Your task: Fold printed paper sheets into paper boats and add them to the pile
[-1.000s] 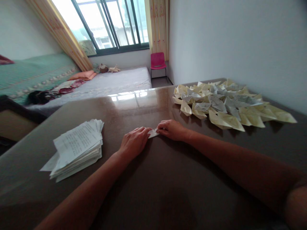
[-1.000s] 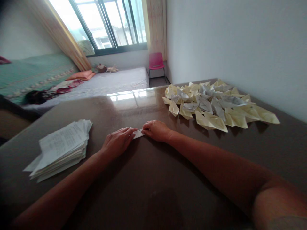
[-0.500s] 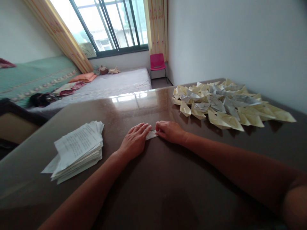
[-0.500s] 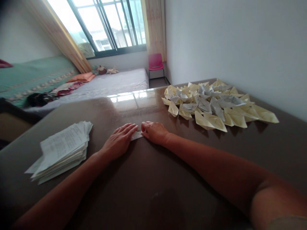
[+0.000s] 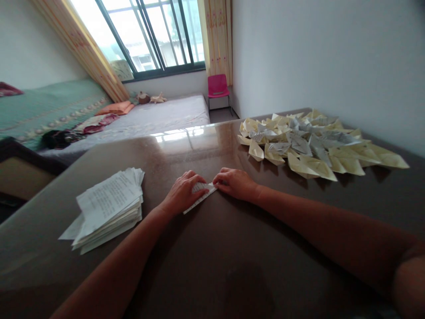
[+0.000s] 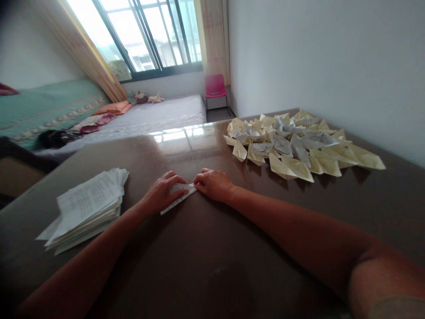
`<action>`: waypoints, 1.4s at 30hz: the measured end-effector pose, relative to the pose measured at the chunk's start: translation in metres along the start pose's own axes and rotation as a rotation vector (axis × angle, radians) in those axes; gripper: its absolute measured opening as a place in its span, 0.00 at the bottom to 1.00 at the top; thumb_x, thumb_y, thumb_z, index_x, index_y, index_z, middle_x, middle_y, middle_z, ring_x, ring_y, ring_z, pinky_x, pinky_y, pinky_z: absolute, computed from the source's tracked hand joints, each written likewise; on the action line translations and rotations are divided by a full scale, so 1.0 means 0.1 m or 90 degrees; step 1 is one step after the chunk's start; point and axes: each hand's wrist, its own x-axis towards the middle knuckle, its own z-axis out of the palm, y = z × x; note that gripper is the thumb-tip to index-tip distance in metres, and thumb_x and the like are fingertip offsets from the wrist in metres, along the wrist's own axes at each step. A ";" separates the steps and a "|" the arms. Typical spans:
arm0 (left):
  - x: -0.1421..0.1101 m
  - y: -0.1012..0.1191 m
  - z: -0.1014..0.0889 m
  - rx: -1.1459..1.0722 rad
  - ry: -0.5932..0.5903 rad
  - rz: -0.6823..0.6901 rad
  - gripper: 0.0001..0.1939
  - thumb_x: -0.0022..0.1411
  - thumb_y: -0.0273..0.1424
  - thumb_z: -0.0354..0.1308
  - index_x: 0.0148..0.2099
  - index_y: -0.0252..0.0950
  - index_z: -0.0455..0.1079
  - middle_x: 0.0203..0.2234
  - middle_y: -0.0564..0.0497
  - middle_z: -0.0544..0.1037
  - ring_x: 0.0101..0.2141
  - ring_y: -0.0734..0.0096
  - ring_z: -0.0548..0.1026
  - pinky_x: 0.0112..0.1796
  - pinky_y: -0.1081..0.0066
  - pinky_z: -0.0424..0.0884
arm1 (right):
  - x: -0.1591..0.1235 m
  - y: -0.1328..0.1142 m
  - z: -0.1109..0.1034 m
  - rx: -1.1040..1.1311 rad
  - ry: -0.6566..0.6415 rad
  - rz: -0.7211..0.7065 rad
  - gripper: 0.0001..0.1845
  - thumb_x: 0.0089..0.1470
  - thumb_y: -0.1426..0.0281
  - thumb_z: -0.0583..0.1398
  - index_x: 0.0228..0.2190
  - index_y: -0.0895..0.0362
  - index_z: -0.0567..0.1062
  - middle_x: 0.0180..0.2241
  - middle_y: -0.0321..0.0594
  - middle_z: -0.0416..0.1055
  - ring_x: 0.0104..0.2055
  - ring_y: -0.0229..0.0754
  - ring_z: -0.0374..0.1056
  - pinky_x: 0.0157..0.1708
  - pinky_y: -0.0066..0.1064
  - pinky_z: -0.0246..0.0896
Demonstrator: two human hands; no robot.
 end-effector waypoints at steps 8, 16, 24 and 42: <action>0.00 0.09 0.03 -0.166 0.059 -0.044 0.11 0.62 0.38 0.53 0.36 0.37 0.70 0.32 0.52 0.74 0.35 0.70 0.72 0.38 0.71 0.65 | 0.01 0.02 0.05 0.092 0.008 -0.036 0.11 0.56 0.63 0.59 0.38 0.50 0.80 0.38 0.37 0.73 0.36 0.37 0.69 0.35 0.26 0.57; 0.00 0.14 -0.02 -0.218 0.068 -0.080 0.12 0.61 0.40 0.54 0.35 0.36 0.71 0.30 0.53 0.76 0.32 0.71 0.72 0.35 0.72 0.66 | 0.04 0.01 -0.01 0.061 -0.040 -0.030 0.13 0.59 0.64 0.56 0.33 0.55 0.79 0.31 0.39 0.76 0.32 0.37 0.68 0.31 0.26 0.52; -0.02 0.18 -0.03 -0.213 0.029 -0.031 0.13 0.63 0.39 0.52 0.37 0.36 0.71 0.32 0.52 0.75 0.33 0.71 0.72 0.36 0.72 0.68 | -0.01 -0.10 -0.11 -0.018 -0.072 -0.087 0.19 0.59 0.60 0.54 0.25 0.57 0.76 0.30 0.39 0.72 0.28 0.35 0.62 0.28 0.26 0.47; -0.16 0.36 0.03 0.139 0.050 0.126 0.11 0.67 0.30 0.45 0.42 0.39 0.69 0.39 0.49 0.75 0.40 0.68 0.72 0.38 0.72 0.69 | 0.06 -0.09 -0.20 0.179 -0.188 0.071 0.22 0.57 0.60 0.54 0.23 0.60 0.79 0.15 0.33 0.64 0.18 0.31 0.55 0.21 0.26 0.44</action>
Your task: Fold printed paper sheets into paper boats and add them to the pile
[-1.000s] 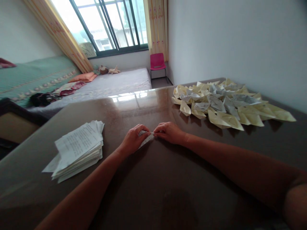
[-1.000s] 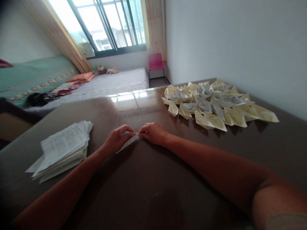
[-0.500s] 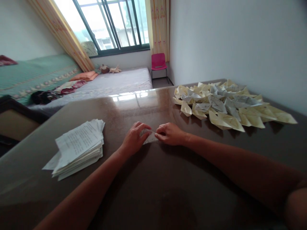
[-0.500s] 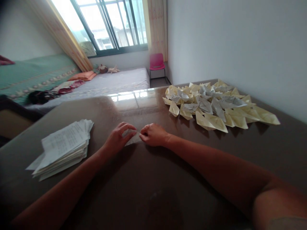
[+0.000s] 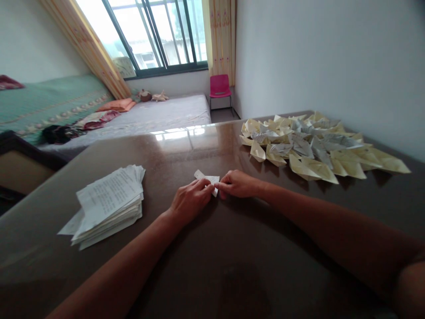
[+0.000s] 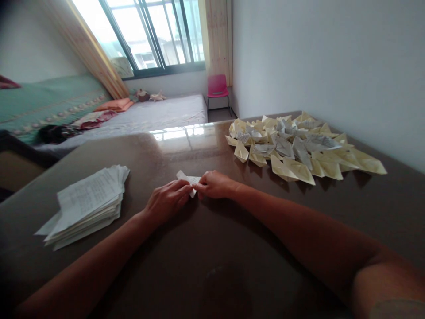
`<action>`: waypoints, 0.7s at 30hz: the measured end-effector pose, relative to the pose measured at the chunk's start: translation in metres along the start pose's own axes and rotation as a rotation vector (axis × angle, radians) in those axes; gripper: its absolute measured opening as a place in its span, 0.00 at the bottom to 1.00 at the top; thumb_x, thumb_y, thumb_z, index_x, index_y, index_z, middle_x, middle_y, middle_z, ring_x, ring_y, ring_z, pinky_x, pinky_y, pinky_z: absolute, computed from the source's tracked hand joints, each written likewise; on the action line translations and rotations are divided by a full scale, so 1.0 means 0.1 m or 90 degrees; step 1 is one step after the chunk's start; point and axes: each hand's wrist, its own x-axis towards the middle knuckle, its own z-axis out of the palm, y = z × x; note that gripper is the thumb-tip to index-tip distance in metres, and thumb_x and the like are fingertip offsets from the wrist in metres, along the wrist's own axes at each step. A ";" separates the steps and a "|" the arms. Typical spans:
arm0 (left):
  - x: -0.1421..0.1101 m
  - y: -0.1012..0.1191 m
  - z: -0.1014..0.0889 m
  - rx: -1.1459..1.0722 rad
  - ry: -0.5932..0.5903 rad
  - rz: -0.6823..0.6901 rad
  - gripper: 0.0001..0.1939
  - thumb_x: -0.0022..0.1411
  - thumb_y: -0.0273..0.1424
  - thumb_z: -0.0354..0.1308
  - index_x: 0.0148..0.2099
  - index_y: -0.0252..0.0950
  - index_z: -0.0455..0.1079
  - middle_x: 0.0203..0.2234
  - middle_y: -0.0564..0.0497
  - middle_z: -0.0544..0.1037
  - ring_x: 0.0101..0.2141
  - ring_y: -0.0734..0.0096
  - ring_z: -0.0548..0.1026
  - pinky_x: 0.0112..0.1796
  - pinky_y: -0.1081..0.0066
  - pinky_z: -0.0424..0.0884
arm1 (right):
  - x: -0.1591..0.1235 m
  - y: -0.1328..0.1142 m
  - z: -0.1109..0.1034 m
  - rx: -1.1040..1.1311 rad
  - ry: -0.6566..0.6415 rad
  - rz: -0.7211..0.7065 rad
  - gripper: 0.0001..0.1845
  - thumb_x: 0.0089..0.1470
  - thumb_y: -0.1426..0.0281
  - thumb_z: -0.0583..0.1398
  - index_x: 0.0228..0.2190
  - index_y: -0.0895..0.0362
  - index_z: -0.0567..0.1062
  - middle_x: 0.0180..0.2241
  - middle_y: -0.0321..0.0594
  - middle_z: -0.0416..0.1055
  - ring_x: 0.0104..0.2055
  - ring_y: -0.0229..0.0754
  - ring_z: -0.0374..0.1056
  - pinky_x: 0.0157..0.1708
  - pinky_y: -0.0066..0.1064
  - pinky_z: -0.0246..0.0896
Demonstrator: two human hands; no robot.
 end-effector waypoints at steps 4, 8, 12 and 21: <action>-0.05 -0.18 -0.09 -0.186 -0.073 0.054 0.12 0.61 0.24 0.48 0.43 0.38 0.69 0.44 0.48 0.74 0.43 0.68 0.72 0.44 0.71 0.68 | 0.07 0.14 -0.08 -0.009 0.142 0.011 0.22 0.59 0.63 0.52 0.23 0.61 0.78 0.18 0.35 0.67 0.21 0.32 0.59 0.24 0.25 0.47; -0.08 -0.34 -0.18 -0.321 -0.114 0.051 0.14 0.61 0.22 0.45 0.39 0.38 0.71 0.43 0.48 0.75 0.42 0.71 0.74 0.44 0.72 0.69 | 0.12 0.29 -0.08 -0.047 0.237 -0.001 0.10 0.55 0.70 0.57 0.35 0.60 0.77 0.29 0.38 0.74 0.27 0.34 0.64 0.28 0.24 0.52; -0.08 -0.34 -0.21 -0.331 -0.117 0.040 0.13 0.59 0.22 0.46 0.37 0.37 0.72 0.39 0.49 0.76 0.40 0.72 0.74 0.44 0.72 0.69 | 0.13 0.32 -0.02 -0.027 0.245 -0.042 0.13 0.57 0.70 0.56 0.44 0.59 0.74 0.38 0.41 0.75 0.34 0.35 0.68 0.35 0.25 0.57; -0.05 -0.22 -0.05 -0.300 -0.047 -0.046 0.10 0.58 0.24 0.48 0.35 0.37 0.71 0.33 0.51 0.73 0.34 0.73 0.72 0.38 0.73 0.68 | 0.15 0.32 0.01 0.080 0.147 -0.044 0.14 0.54 0.75 0.57 0.44 0.62 0.72 0.34 0.40 0.76 0.32 0.35 0.70 0.32 0.23 0.61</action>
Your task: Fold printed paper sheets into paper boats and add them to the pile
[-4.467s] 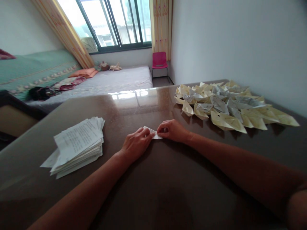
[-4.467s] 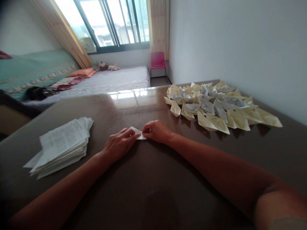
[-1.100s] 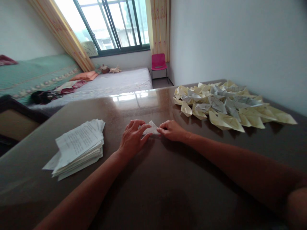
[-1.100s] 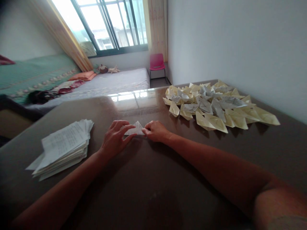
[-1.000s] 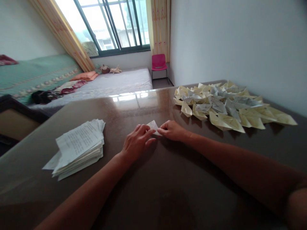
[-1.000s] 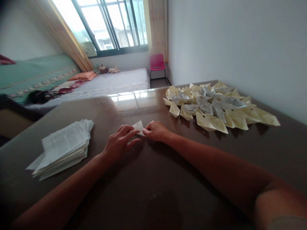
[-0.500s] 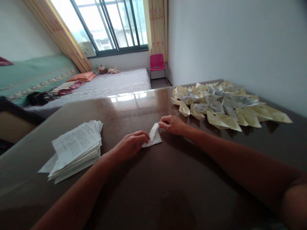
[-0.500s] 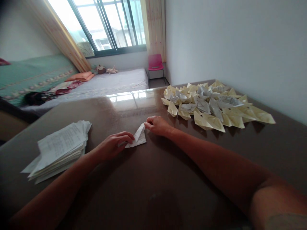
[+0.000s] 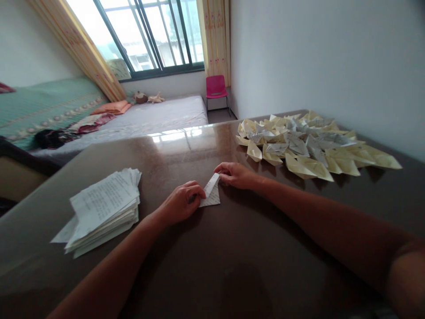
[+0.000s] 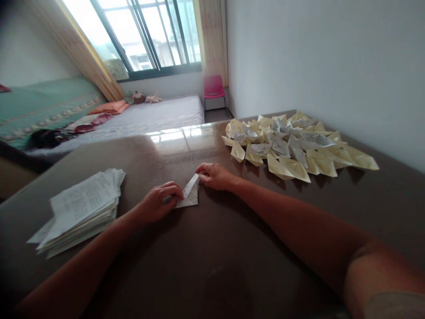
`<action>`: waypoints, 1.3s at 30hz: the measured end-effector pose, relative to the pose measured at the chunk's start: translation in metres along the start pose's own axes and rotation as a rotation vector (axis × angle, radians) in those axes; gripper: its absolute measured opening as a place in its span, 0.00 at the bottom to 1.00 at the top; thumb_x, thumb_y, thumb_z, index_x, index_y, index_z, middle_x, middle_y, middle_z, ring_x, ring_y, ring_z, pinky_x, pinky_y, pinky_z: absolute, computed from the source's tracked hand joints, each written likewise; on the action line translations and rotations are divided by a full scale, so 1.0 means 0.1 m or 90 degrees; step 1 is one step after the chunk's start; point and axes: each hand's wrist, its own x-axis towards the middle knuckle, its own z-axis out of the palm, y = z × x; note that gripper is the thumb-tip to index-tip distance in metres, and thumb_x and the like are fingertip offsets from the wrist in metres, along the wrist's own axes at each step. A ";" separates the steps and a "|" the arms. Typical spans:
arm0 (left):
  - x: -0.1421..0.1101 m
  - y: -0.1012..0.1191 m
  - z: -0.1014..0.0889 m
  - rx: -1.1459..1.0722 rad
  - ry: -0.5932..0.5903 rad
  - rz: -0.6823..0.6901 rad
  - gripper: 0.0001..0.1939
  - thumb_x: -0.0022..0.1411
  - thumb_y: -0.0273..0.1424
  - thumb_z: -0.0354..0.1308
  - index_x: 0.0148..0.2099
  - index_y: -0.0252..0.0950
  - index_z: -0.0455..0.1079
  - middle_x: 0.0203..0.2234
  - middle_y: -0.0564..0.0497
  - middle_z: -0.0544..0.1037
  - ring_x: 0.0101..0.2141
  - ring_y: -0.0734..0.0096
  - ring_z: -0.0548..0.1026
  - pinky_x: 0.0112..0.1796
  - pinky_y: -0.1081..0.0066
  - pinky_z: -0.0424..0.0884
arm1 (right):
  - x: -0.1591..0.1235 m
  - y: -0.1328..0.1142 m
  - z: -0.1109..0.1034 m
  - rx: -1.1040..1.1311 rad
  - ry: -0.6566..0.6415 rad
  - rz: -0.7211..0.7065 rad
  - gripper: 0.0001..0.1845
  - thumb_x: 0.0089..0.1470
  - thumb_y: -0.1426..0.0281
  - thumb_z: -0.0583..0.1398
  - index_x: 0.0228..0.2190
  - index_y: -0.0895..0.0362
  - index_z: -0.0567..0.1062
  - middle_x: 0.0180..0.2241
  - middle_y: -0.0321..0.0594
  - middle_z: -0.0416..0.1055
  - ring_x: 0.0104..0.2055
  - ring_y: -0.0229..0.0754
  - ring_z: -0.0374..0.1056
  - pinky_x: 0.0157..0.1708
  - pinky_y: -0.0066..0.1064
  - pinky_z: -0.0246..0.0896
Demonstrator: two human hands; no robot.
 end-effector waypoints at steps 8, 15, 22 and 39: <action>0.07 0.21 0.07 0.175 0.009 -0.020 0.06 0.62 0.31 0.51 0.40 0.39 0.67 0.32 0.51 0.73 0.37 0.66 0.70 0.36 0.69 0.67 | 0.00 -0.02 0.10 -0.033 0.075 0.028 0.10 0.48 0.73 0.62 0.36 0.60 0.73 0.31 0.39 0.75 0.32 0.35 0.70 0.31 0.23 0.61; 0.15 0.37 0.18 0.330 0.018 -0.076 0.21 0.65 0.39 0.49 0.60 0.47 0.56 0.43 0.49 0.71 0.43 0.61 0.71 0.34 0.68 0.69 | -0.01 0.01 0.19 -0.132 0.120 0.006 0.14 0.49 0.70 0.62 0.40 0.56 0.70 0.30 0.36 0.75 0.32 0.37 0.71 0.32 0.25 0.59; 0.13 0.37 0.17 0.363 -0.008 -0.060 0.20 0.67 0.34 0.46 0.60 0.50 0.56 0.52 0.50 0.69 0.46 0.60 0.70 0.33 0.68 0.71 | -0.03 0.02 0.16 -0.120 0.115 -0.009 0.16 0.49 0.70 0.63 0.41 0.56 0.69 0.32 0.37 0.76 0.33 0.37 0.71 0.32 0.25 0.59; 0.11 0.32 0.19 0.369 0.004 -0.061 0.16 0.68 0.36 0.44 0.55 0.42 0.63 0.51 0.50 0.72 0.47 0.63 0.69 0.39 0.67 0.72 | -0.05 0.04 -0.05 -0.076 -0.022 -0.080 0.20 0.44 0.84 0.55 0.40 0.57 0.70 0.41 0.39 0.78 0.45 0.40 0.72 0.43 0.28 0.63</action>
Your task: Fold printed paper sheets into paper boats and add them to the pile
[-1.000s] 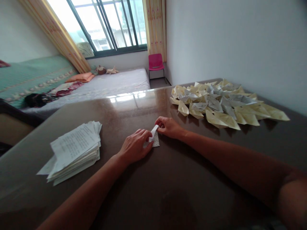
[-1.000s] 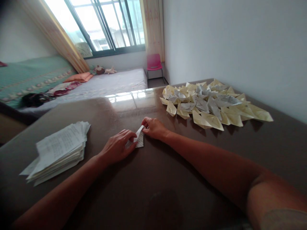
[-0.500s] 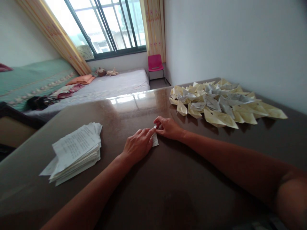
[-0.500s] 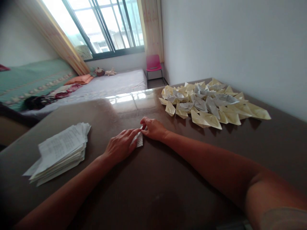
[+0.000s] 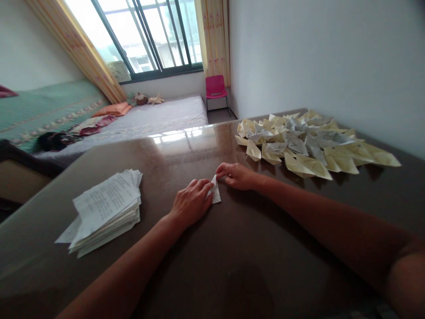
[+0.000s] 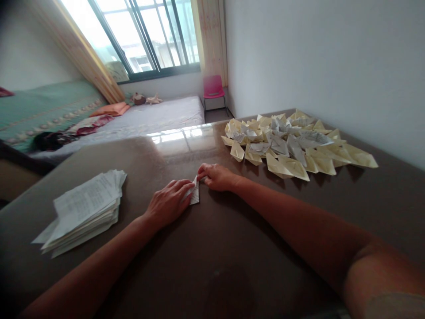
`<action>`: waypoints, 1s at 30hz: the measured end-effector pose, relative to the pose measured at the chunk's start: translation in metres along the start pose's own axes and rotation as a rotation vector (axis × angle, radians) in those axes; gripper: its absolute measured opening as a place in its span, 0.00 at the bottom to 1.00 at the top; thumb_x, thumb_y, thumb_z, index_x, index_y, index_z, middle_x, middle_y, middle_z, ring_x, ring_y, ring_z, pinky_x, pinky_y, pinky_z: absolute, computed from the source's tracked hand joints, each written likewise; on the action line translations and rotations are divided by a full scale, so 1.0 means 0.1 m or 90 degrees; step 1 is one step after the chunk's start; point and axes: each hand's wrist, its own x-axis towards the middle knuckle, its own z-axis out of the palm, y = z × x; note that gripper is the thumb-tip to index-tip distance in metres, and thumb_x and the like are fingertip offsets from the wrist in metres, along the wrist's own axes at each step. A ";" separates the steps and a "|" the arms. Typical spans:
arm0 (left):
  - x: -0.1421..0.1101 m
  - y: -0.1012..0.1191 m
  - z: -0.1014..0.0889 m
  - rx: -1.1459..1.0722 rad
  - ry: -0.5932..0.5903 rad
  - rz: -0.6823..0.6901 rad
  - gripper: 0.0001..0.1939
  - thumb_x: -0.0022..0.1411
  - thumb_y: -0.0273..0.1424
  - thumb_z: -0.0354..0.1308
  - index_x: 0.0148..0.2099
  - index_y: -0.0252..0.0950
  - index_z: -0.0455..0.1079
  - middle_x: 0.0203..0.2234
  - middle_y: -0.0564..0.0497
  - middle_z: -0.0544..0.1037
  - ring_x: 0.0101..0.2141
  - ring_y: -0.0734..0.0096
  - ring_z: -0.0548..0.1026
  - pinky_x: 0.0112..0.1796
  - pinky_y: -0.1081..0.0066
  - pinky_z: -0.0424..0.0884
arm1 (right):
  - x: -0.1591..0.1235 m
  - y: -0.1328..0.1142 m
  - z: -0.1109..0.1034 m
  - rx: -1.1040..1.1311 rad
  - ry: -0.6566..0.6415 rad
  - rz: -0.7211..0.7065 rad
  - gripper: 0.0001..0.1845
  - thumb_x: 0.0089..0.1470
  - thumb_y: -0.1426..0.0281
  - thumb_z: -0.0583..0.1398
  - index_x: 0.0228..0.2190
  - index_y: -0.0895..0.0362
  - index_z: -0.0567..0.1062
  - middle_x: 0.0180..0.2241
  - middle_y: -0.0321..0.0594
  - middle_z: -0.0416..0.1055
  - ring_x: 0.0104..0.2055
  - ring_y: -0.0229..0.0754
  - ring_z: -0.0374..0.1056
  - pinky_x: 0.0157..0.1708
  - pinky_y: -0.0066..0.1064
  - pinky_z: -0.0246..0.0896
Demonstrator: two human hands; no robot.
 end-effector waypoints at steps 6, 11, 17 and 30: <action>0.01 -0.01 -0.01 0.015 -0.012 0.030 0.18 0.69 0.37 0.42 0.57 0.44 0.63 0.51 0.50 0.71 0.46 0.63 0.68 0.38 0.66 0.72 | 0.05 0.05 0.00 0.129 -0.013 0.140 0.25 0.44 0.85 0.53 0.45 0.58 0.68 0.43 0.39 0.77 0.19 0.31 0.68 0.23 0.23 0.62; 0.02 0.01 -0.02 0.031 -0.023 0.036 0.18 0.70 0.36 0.40 0.57 0.42 0.62 0.51 0.49 0.70 0.44 0.63 0.67 0.39 0.66 0.71 | 0.03 0.04 -0.04 -0.025 0.106 -0.007 0.23 0.48 0.84 0.53 0.42 0.56 0.76 0.41 0.39 0.76 0.37 0.36 0.72 0.39 0.27 0.64; 0.01 0.03 -0.05 0.034 -0.029 0.040 0.19 0.69 0.38 0.43 0.58 0.41 0.61 0.50 0.47 0.69 0.45 0.62 0.67 0.41 0.65 0.71 | -0.09 -0.10 -0.07 -0.338 -0.053 -0.081 0.20 0.60 0.71 0.53 0.51 0.43 0.73 0.50 0.39 0.68 0.42 0.42 0.70 0.35 0.29 0.59; -0.04 0.08 -0.10 0.077 -0.016 0.062 0.16 0.65 0.28 0.49 0.54 0.34 0.66 0.38 0.45 0.76 0.41 0.61 0.70 0.40 0.65 0.68 | -0.07 -0.04 -0.07 -0.278 -0.019 -0.119 0.18 0.54 0.71 0.57 0.47 0.52 0.73 0.49 0.42 0.69 0.50 0.45 0.65 0.42 0.32 0.60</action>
